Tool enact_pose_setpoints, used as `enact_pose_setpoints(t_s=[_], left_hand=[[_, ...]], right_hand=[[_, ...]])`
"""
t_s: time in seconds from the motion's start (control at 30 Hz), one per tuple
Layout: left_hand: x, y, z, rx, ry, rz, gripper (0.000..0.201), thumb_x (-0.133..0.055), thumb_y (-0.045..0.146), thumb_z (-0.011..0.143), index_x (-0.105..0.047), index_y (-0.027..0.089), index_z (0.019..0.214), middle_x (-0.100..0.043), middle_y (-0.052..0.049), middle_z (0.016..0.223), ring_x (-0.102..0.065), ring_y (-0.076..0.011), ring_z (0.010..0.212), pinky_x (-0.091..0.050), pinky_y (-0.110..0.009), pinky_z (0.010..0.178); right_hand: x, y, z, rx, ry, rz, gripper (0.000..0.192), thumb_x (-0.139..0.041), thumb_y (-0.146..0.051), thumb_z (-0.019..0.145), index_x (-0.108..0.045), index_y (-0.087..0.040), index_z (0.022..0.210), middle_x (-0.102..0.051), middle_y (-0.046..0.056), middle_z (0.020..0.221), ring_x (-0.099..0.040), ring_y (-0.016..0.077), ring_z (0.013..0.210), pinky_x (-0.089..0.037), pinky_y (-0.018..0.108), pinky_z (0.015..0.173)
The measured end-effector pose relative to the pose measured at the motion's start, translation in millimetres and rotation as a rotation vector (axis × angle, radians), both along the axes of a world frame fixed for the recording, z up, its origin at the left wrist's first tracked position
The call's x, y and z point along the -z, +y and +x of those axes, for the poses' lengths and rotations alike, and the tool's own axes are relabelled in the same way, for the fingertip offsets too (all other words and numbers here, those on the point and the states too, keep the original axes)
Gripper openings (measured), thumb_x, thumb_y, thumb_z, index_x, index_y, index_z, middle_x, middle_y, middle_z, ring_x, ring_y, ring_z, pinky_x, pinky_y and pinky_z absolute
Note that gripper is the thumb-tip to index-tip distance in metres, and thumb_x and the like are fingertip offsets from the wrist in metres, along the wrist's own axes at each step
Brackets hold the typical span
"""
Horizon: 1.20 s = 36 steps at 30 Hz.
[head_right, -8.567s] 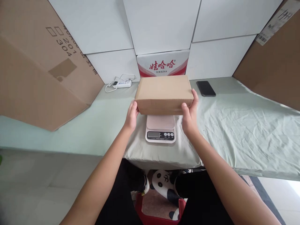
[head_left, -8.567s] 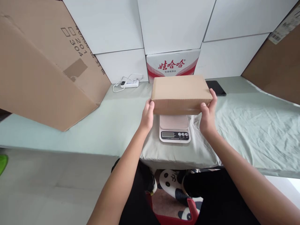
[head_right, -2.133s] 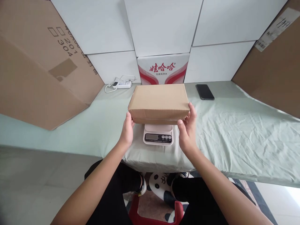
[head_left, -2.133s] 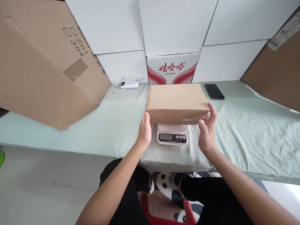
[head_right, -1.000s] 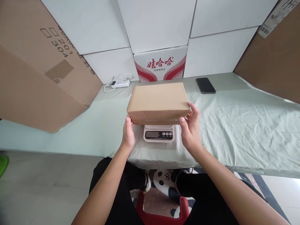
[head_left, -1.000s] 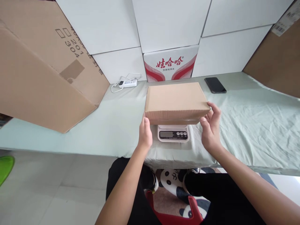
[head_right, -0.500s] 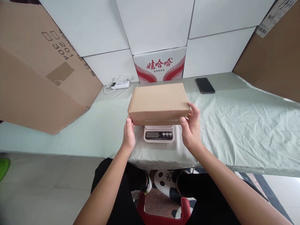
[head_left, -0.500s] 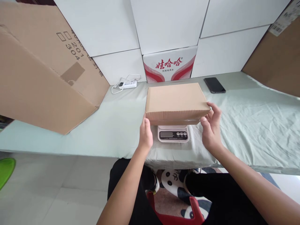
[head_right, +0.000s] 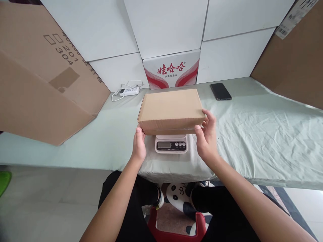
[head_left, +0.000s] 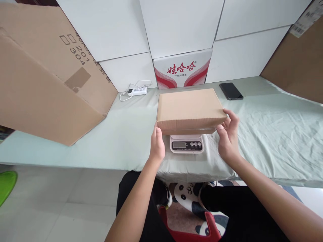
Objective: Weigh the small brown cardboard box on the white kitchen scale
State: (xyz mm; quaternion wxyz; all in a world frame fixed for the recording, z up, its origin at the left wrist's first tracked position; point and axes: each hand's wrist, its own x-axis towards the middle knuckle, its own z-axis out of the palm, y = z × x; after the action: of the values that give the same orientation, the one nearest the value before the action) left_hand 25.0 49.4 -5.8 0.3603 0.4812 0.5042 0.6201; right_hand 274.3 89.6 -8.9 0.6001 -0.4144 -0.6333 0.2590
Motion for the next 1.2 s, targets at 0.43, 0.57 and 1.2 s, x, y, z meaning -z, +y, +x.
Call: enact_pose_setpoints(t_s=[0.43, 0.57, 1.2], left_hand=[[2.8, 2, 0, 0.014, -0.030, 0.021, 0.080, -0.038, 0.083, 0.106, -0.065, 0.028, 0.157, -0.057, -0.010, 0.174, -0.041, -0.0334, 0.170, -0.035, -0.048, 0.140], [3.3, 5, -6, -0.052, -0.050, 0.032, 0.083, -0.042, 0.086, 0.103, -0.061, 0.029, 0.161, -0.048, -0.009, 0.181, -0.032, -0.0312, 0.175, -0.030, -0.046, 0.143], [-17.2, 14, -33, -0.296, -0.480, -0.173, 0.085, -0.021, 0.071, 0.112, -0.051, 0.014, 0.166, -0.043, -0.018, 0.182, -0.043, -0.0241, 0.169, -0.040, -0.036, 0.136]], right_hand=[[-4.1, -4, -2, 0.036, 0.043, -0.063, 0.052, -0.060, -0.062, 0.105, -0.049, -0.040, 0.151, -0.066, 0.010, 0.142, -0.072, 0.0310, 0.116, -0.063, 0.057, 0.097], [-10.4, -2, 4, 0.091, 0.050, -0.027, 0.051, -0.061, -0.062, 0.103, -0.052, -0.041, 0.149, -0.065, 0.011, 0.145, -0.069, 0.0345, 0.129, -0.059, 0.063, 0.106], [-30.2, 16, 13, 0.267, 0.382, -0.119, 0.017, -0.062, -0.027, 0.090, -0.065, -0.031, 0.107, -0.056, -0.003, 0.083, -0.063, 0.0210, 0.083, -0.055, 0.047, 0.096]])
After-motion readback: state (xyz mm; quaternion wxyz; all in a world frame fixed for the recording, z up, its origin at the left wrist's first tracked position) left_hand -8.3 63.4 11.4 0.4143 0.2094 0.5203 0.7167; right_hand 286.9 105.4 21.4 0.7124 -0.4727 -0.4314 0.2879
